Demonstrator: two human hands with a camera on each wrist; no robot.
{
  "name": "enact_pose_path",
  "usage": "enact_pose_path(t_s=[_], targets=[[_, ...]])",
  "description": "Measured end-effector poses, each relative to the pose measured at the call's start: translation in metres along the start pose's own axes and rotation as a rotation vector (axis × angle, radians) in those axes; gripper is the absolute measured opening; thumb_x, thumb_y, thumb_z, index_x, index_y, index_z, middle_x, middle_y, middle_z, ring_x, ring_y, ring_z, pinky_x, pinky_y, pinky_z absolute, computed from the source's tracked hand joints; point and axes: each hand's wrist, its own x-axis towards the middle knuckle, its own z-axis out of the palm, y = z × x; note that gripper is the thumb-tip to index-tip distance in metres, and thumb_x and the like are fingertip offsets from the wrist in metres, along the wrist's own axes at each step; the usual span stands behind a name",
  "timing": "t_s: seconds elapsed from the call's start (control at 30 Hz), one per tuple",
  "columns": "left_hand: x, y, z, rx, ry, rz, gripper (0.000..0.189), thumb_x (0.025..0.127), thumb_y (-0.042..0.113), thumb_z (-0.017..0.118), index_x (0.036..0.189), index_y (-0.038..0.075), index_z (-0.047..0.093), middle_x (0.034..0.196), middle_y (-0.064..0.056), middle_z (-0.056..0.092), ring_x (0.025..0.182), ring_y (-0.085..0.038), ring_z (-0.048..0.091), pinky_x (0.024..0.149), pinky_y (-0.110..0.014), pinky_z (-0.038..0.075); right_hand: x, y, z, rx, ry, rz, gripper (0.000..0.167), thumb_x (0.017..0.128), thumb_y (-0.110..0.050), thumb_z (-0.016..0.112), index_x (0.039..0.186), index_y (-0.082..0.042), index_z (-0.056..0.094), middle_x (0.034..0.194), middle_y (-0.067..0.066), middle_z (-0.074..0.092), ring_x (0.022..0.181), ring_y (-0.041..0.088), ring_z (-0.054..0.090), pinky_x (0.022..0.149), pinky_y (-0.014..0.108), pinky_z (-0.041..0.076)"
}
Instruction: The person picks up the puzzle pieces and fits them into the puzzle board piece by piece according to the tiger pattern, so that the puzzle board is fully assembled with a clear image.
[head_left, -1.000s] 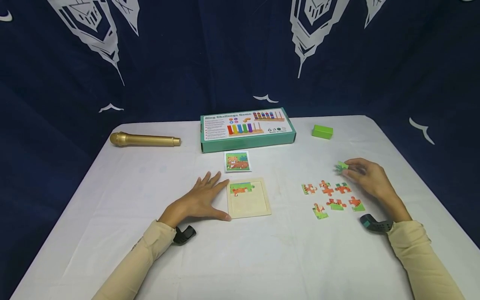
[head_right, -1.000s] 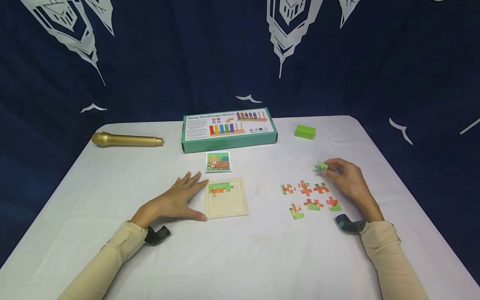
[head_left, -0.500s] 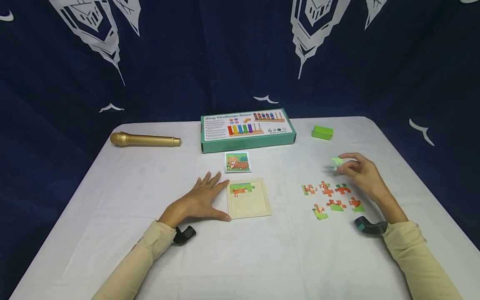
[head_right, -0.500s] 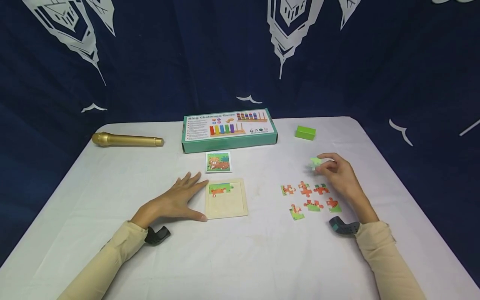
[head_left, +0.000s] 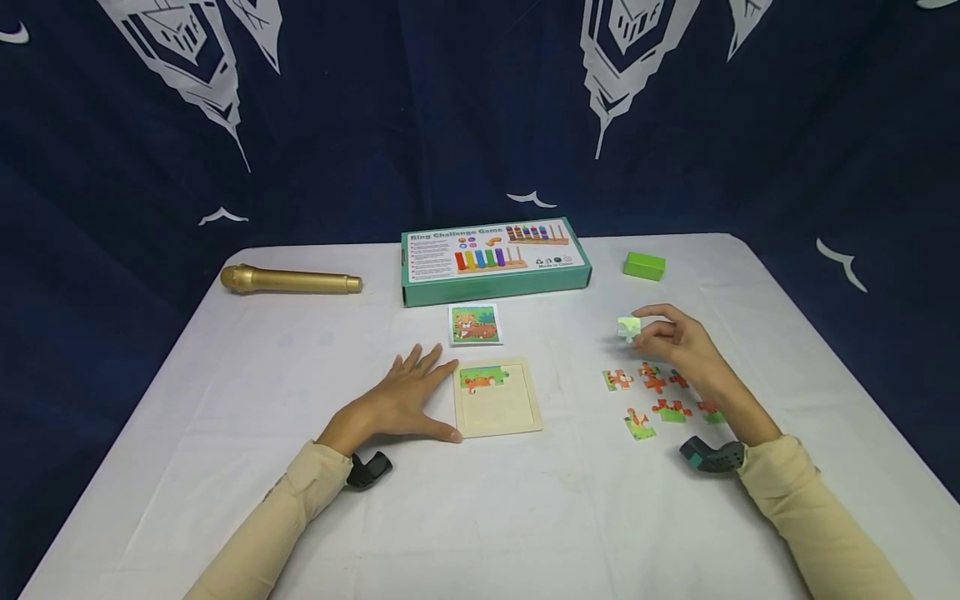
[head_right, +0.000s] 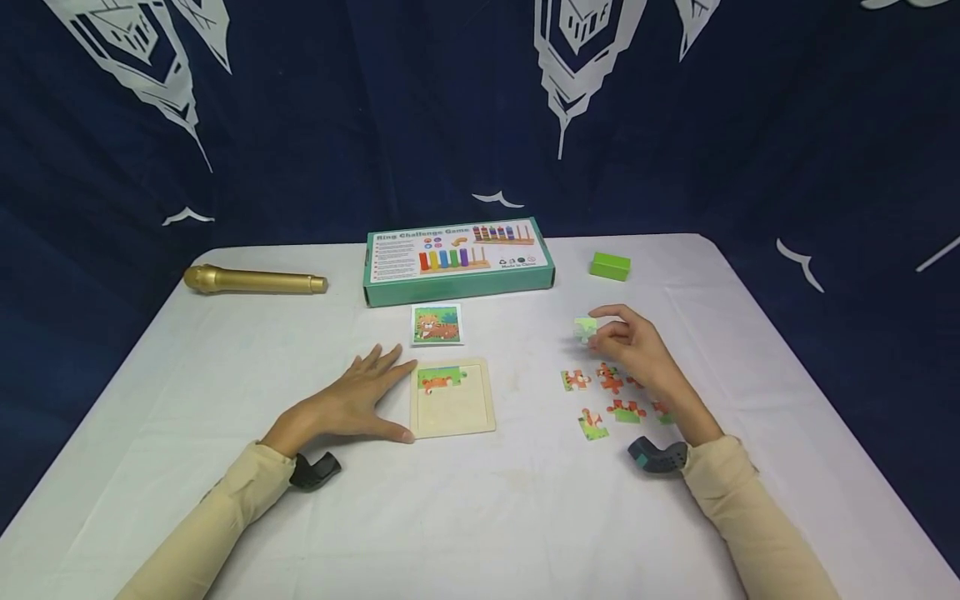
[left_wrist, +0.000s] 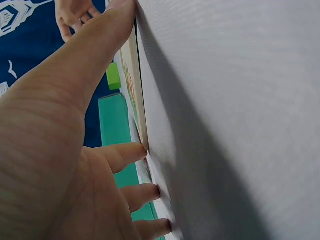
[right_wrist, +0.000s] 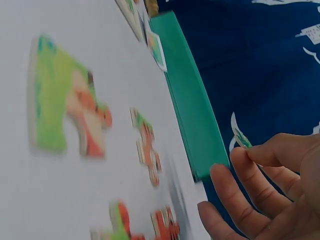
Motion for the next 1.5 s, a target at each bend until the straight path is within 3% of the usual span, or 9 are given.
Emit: enact_pose_path(t_s=[0.17, 0.27, 0.4, 0.57, 0.83, 1.07, 1.5], targets=[[0.0, -0.001, 0.0, -0.005, 0.003, 0.004, 0.112, 0.067, 0.068, 0.073, 0.153, 0.015, 0.024, 0.161, -0.013, 0.004, 0.146, -0.036, -0.008, 0.116, -0.055, -0.001, 0.006, -0.012, 0.018, 0.035, -0.061, 0.013, 0.04, 0.095, -0.009, 0.058, 0.132, -0.001, 0.045, 0.091, 0.009, 0.067, 0.088, 0.015, 0.067, 0.066, 0.021, 0.049], [0.001, -0.001, 0.001, -0.009, 0.009, 0.012, 0.113, 0.067, 0.068, 0.073, 0.153, 0.015, 0.024, 0.161, -0.013, 0.005, 0.146, -0.036, -0.008, 0.116, -0.056, -0.001, 0.01, -0.017, 0.028, 0.068, -0.098, 0.005, 0.04, 0.095, -0.007, 0.057, 0.132, 0.0, 0.045, 0.09, 0.009, 0.066, 0.09, 0.017, 0.067, 0.069, 0.023, 0.051], [0.002, -0.003, 0.002, -0.01, 0.021, 0.022, 0.113, 0.066, 0.068, 0.074, 0.153, 0.014, 0.025, 0.16, -0.014, 0.006, 0.146, -0.037, -0.007, 0.116, -0.057, 0.0, 0.015, -0.02, 0.041, 0.087, -0.141, -0.006, 0.039, 0.094, -0.005, 0.058, 0.131, 0.0, 0.046, 0.09, 0.01, 0.066, 0.093, 0.024, 0.067, 0.081, 0.026, 0.054], [0.003, -0.003, 0.003, -0.007, 0.026, 0.023, 0.113, 0.065, 0.067, 0.075, 0.153, 0.014, 0.026, 0.16, -0.015, 0.006, 0.146, -0.038, -0.006, 0.115, -0.058, 0.001, 0.021, -0.024, 0.059, 0.07, -0.185, -0.001, 0.038, 0.094, -0.005, 0.06, 0.13, -0.003, 0.05, 0.094, 0.015, 0.067, 0.093, 0.021, 0.067, 0.078, 0.024, 0.053], [0.002, -0.003, 0.001, -0.006, 0.028, 0.021, 0.113, 0.066, 0.067, 0.075, 0.153, 0.014, 0.026, 0.16, -0.015, 0.006, 0.146, -0.039, -0.005, 0.115, -0.058, 0.001, 0.028, -0.029, 0.092, 0.114, -0.286, -0.094, 0.037, 0.089, 0.009, 0.053, 0.126, 0.003, 0.052, 0.091, 0.021, 0.067, 0.088, 0.021, 0.067, 0.078, 0.022, 0.052], [0.002, -0.003, 0.001, -0.012, 0.025, 0.02, 0.113, 0.066, 0.067, 0.074, 0.153, 0.015, 0.026, 0.16, -0.014, 0.006, 0.146, -0.038, -0.006, 0.116, -0.058, 0.001, 0.028, -0.031, 0.111, 0.042, -0.315, -0.137, 0.032, 0.088, 0.007, 0.058, 0.12, 0.001, 0.058, 0.086, 0.014, 0.066, 0.076, 0.017, 0.061, 0.069, 0.02, 0.048], [0.002, -0.002, 0.001, -0.003, 0.014, 0.012, 0.112, 0.067, 0.066, 0.074, 0.153, 0.015, 0.025, 0.16, -0.013, 0.005, 0.146, -0.038, -0.006, 0.115, -0.058, 0.001, 0.026, -0.029, 0.118, -0.097, -0.339, -0.191, 0.026, 0.089, 0.0, 0.063, 0.115, -0.001, 0.063, 0.082, 0.005, 0.062, 0.064, 0.01, 0.048, 0.057, 0.019, 0.04]])
